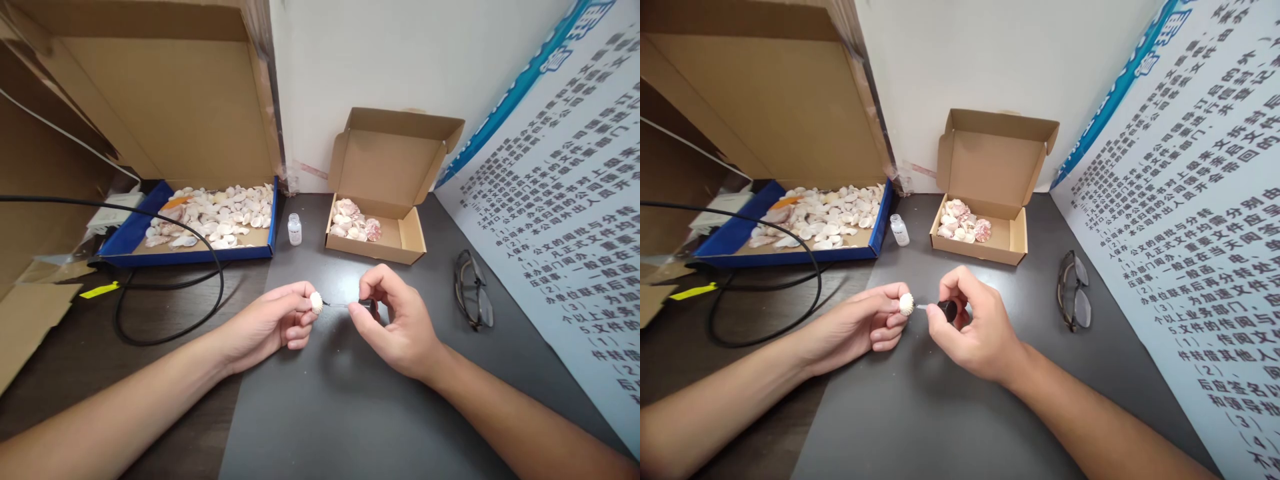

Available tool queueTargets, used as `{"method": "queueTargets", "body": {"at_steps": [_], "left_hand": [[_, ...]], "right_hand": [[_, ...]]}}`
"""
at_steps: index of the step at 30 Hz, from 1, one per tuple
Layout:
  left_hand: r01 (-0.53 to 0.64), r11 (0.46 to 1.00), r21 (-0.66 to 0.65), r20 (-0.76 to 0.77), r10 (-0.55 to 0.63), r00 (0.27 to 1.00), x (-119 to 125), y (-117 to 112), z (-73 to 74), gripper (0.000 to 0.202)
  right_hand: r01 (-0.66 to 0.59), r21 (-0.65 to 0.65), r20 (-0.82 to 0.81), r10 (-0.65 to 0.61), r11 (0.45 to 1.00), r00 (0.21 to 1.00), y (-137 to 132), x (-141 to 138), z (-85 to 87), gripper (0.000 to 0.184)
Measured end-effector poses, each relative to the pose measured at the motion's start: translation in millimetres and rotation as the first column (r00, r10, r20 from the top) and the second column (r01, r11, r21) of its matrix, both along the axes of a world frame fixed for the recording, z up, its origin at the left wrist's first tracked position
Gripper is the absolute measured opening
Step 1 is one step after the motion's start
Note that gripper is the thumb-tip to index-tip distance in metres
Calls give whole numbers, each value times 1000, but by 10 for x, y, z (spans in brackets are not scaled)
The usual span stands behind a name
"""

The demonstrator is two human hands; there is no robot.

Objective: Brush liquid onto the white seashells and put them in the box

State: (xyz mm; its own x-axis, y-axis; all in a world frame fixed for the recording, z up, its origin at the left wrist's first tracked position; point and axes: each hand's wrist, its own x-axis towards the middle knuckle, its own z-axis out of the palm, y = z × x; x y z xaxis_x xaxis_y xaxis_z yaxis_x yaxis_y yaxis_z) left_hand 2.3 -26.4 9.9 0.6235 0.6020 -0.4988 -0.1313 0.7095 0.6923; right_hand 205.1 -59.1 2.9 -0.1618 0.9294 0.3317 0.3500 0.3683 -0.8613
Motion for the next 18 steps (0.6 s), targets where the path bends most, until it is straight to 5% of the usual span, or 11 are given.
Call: {"method": "queueTargets", "body": {"at_steps": [18], "left_hand": [[16, 1000, 15, 5, -16, 1000, -1, 0, -12, 5]], "right_hand": [[-25, -50, 17, 26, 998, 1000, 21, -17, -4, 18]]}}
